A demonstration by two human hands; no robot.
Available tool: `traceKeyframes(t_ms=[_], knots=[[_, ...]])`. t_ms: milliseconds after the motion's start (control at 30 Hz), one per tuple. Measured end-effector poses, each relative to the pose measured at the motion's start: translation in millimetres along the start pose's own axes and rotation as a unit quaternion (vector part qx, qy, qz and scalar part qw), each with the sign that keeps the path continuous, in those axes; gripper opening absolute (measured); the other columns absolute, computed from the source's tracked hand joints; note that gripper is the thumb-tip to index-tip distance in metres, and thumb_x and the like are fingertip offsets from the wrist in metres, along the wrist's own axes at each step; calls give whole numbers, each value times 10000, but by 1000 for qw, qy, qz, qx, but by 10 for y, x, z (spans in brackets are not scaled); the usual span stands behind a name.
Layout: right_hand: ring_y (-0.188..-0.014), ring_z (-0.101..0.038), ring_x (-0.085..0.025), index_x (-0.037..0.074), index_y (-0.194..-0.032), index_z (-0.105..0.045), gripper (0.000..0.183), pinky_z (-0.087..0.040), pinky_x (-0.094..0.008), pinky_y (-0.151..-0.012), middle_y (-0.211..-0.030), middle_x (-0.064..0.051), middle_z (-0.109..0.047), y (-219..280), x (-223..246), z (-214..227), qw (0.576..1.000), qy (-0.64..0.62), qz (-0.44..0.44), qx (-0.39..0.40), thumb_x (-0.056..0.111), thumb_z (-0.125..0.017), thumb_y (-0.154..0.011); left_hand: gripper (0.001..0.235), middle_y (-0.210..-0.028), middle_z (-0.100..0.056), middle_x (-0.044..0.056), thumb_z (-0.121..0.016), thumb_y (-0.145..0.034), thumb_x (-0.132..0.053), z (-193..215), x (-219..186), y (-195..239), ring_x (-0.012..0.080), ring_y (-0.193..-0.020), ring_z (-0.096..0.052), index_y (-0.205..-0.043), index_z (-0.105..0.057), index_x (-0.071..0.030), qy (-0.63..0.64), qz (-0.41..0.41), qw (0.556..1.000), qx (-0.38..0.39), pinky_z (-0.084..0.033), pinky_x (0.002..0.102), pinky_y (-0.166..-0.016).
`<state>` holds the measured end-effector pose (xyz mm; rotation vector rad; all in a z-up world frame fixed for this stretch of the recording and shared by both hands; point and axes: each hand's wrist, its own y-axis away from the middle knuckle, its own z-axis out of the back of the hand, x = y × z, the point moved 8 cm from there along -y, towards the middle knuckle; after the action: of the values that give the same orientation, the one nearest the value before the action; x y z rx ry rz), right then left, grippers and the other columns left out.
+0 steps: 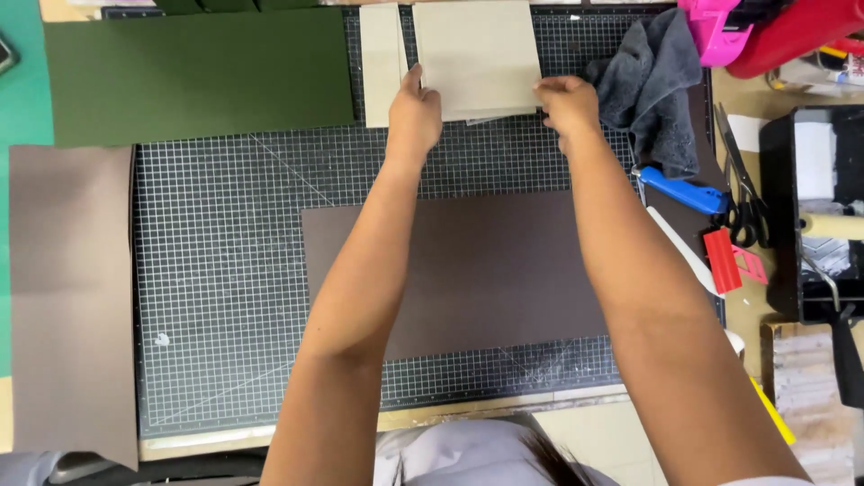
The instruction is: The person places a brown sheet on a cutting mat, then positions two white sheets side by side on it. They use a roller to press the white sheets onto the brown sheet, then insert a narrow strip between them and smooth the edges to complete the assembly.
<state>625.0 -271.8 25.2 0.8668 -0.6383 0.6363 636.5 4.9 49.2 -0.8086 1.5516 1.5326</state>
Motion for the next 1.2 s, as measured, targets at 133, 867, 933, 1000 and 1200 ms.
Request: traceKeyframes(t_ms=[133, 867, 933, 1000, 1200], knots=[[-1093, -701, -136, 213, -1006, -760, 139, -556, -288, -1023, -1123, 52, -759, -94, -13, -35, 999, 6, 53, -7, 145, -711, -896, 678, -719, -501, -34, -369, -953, -134, 8, 19, -6, 88, -542, -368, -1625, -292, -83, 25, 4, 1000, -8, -358, 274, -498], [-1043, -727, -125, 159, -1113, -707, 250, -595, -291, -1007, -1099, 14, -748, -27, -5, -63, 996, -33, 84, -18, 204, -790, -882, 658, -1102, -565, 57, -489, -967, -263, 37, 62, -35, 146, -897, -504, -1592, -319, -146, -15, 18, 999, -48, -461, 320, -712], [-1021, -727, -121, 160, -1099, -709, 243, -593, -296, -1016, -1067, 16, -735, 4, 18, -16, 995, -43, 85, -26, 187, -801, -876, 656, -1446, -606, 149, -544, -961, -319, 26, 137, -118, 217, -1270, -646, -1569, -339, -184, -52, 16, 997, -61, -578, 367, -944], [-1017, -731, -143, 204, -1080, -708, 247, -640, -312, -741, -1133, 30, -759, 81, 3, 26, 998, -44, 24, -41, 165, -798, -853, 634, -974, -638, -28, -642, -912, -191, 60, 133, -182, 121, -798, -643, -1512, -439, -155, -71, -42, 992, -93, -568, 300, -652], [-1061, -744, -247, 106, -1181, -671, 386, -684, -250, -747, -1191, -115, -751, 408, -144, 57, 970, -228, -28, 79, 10, -781, -823, 624, -949, -674, -9, -705, -870, 9, 177, 193, 184, 131, -882, -691, -1442, -507, -141, 29, -103, 989, -101, -620, 302, -828]])
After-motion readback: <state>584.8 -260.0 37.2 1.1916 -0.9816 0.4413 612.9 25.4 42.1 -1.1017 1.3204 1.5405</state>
